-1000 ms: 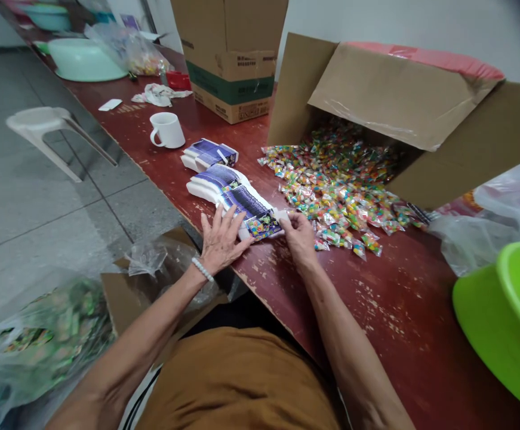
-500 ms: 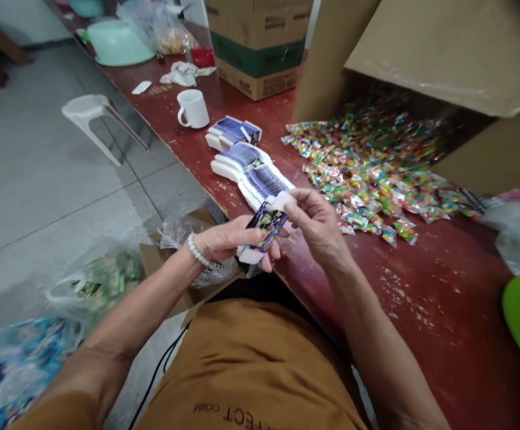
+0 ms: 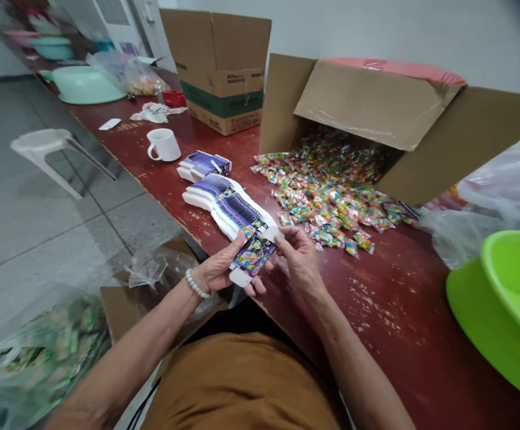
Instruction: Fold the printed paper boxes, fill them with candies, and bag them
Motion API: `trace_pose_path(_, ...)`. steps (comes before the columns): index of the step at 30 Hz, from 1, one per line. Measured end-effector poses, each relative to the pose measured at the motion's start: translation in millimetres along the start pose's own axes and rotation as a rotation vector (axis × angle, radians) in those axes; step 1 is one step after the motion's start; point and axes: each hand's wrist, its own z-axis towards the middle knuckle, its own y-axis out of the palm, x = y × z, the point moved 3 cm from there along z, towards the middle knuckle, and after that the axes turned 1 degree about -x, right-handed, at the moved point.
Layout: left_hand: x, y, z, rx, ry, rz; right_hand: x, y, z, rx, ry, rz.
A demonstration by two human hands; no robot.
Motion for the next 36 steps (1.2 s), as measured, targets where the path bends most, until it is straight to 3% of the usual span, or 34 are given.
trace_pose_path(3, -2.5, 3.4, -3.6, -0.053, -0.083, -0.067, 6.6, -4.7, 2.7, -0.089, 0.101, 0.172)
trace_pose_path(6, -5.2, 13.2, -8.3, 0.009, -0.071, -0.063, 11.3, -4.9, 4.3, -0.174, 0.224, 0.282)
trace_pose_path(9, -7.7, 18.6, -5.7, 0.213, 0.04, 0.069, 15.0, -3.7, 4.9, -0.162, 0.252, 0.241)
trace_pose_path(12, -6.2, 16.7, 4.2, 0.445, 0.262, 0.297, 19.3, -1.2, 4.0, -0.079, 0.19, 0.069)
trace_pose_path(16, 1.0, 13.3, 16.7, 0.647, 0.444, 0.683, 27.8, 1.1, 0.0, -0.05, 0.204, -0.018)
trace_pose_path(21, 27.7, 2.3, 17.0, 0.828, 0.404, 1.026, 31.8, -19.3, -0.8, 0.117, 0.262, 0.05)
trace_pose_path(26, 72.1, -22.1, 12.3, 1.164, 0.292, 1.442, 24.6, -38.7, 4.3, 0.272, 0.191, 0.17)
trace_pose_path(28, 81.3, -19.6, 11.0, 1.217, 0.36, 1.545, 21.3, -39.6, 4.8, 0.294, 0.194, 0.184)
trace_pose_path(30, 79.2, -6.3, 9.0, 1.161, 0.516, 1.53, 17.0, -37.0, 3.6, 0.299, 0.193, 0.197)
trace_pose_path(32, 63.8, 9.9, 10.1, 0.906, 0.528, 1.318, 11.9, -31.8, 0.9, 0.274, 0.194, 0.211)
trace_pose_path(35, 20.8, 33.7, 17.8, 0.228, 0.164, 0.703, 3.0, -22.3, -4.8, 0.198, 0.186, 0.201)
trace_pose_path(36, 8.9, 39.4, 17.7, 0.087, 0.072, 0.525, -0.1, -19.5, -6.8, 0.171, 0.178, 0.195)
